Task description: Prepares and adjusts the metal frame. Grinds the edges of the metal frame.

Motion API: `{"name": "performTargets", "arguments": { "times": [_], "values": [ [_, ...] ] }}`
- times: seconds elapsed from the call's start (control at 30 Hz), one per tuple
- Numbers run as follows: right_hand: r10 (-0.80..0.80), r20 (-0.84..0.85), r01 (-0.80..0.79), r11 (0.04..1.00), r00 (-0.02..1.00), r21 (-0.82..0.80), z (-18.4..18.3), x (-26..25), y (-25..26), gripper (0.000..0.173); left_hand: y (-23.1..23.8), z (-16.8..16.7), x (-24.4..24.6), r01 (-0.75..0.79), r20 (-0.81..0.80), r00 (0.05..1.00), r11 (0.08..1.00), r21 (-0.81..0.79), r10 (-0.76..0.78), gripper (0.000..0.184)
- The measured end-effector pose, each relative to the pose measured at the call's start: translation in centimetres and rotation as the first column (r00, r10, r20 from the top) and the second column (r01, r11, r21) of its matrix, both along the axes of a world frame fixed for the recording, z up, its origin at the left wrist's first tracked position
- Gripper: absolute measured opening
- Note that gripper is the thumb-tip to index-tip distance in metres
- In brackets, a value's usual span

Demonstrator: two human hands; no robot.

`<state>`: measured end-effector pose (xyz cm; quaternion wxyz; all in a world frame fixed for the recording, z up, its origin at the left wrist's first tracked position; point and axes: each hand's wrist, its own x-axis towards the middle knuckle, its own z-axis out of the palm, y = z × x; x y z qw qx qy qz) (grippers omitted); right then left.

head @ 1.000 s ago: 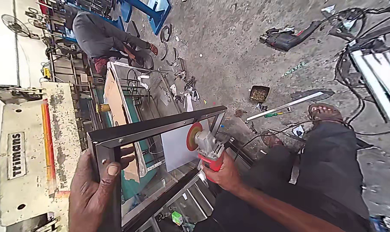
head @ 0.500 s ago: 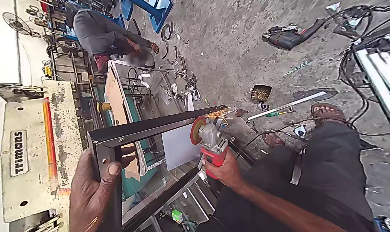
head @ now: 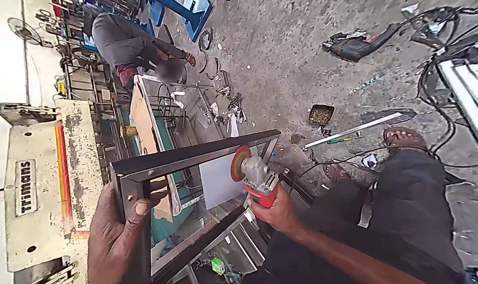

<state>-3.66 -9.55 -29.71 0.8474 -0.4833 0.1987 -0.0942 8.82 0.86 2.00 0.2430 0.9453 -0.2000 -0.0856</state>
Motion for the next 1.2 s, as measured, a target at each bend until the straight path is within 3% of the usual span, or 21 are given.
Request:
{"name": "performTargets", "arguments": {
  "times": [0.73,0.97,1.2],
  "values": [
    [-0.016,0.003,0.016,0.999,1.000,-0.037,-0.4,0.2,-0.1,0.068,-0.1,0.0,0.0,-0.018,-0.001,1.000,1.000,0.018,0.018,0.070],
    [0.023,-0.089,-0.028,0.998,0.996,-0.053,-2.2,-2.2,0.3,0.070,-0.2,0.0,0.0,-0.042,-0.007,0.999,0.999,0.007,0.042,0.071],
    [0.007,-0.203,-0.026,0.995,0.979,-0.092,-2.4,-1.2,-0.1,0.072,-0.2,0.0,-0.2,-0.036,0.006,0.999,0.999,0.005,0.036,0.072]
  ]
}}
